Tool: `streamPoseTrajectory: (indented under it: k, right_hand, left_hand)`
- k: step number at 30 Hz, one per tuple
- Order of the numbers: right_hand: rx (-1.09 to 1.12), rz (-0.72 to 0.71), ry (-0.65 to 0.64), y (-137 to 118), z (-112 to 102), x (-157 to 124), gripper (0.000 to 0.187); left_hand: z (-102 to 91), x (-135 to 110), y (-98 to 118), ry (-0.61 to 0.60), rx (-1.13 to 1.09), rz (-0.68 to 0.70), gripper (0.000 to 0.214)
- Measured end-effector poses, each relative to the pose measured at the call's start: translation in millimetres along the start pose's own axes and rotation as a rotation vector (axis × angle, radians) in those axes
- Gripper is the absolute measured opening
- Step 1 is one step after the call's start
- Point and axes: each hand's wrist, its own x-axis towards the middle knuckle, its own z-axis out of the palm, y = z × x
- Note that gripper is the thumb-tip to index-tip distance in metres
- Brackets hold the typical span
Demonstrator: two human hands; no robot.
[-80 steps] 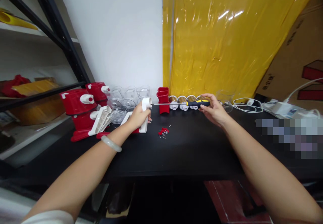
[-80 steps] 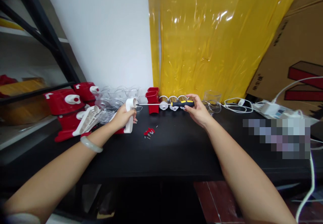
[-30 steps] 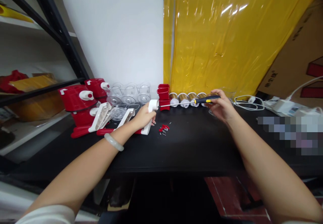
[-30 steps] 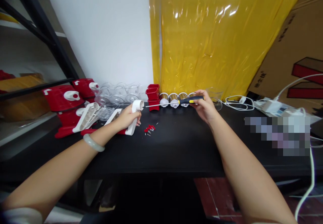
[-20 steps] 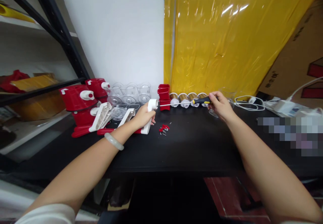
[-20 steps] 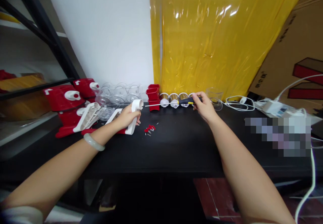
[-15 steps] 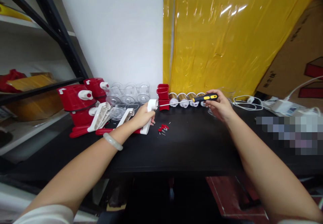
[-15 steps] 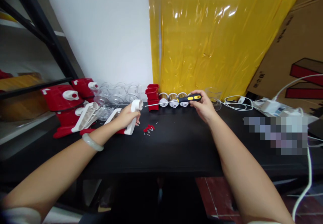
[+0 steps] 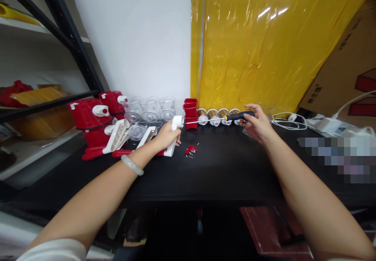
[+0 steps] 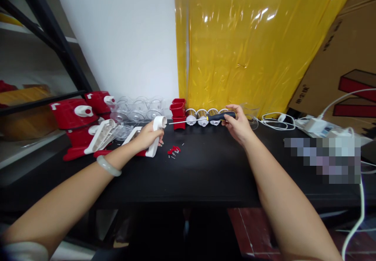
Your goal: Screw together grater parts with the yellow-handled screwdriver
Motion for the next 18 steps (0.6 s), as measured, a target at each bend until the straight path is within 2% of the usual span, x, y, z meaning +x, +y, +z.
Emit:
streamPoseTrajectory:
  k: [3, 5, 7, 10, 12, 15, 18]
  right_hand:
    - [0.092, 0.059, -0.092, -6, 0, -2, 0.044]
    - [0.073, 0.079, -0.101, -7, -1, -2, 0.04]
    - [-0.019, 0.104, -0.071, -4, -2, 0, 0.037]
    - [-0.271, 0.112, -0.007, 5, -3, 3, 0.047]
    - [-0.349, 0.091, 0.045, 9, -3, 5, 0.04]
    - [-0.151, 0.044, 0.072, 6, -2, 2, 0.028]
    - [0.093, 0.023, -0.044, -2, 1, -2, 0.036]
  left_hand:
    - [-0.2, 0, 0, -0.007, 0.007, -0.006, 0.042]
    - [-0.6, 0, -1, -0.012, 0.007, -0.011, 0.044]
    - [-1.3, 1, -2, -0.009, 0.003, -0.005, 0.044]
    - [-2.2, 2, -3, 0.009, -0.001, 0.015, 0.041]
    - [-2.3, 2, -2, 0.012, -0.001, 0.013, 0.039]
    - [-1.8, 1, -1, 0.0, 0.001, 0.001, 0.039]
    - [-1.1, 1, 0, -0.006, 0.004, -0.007, 0.038]
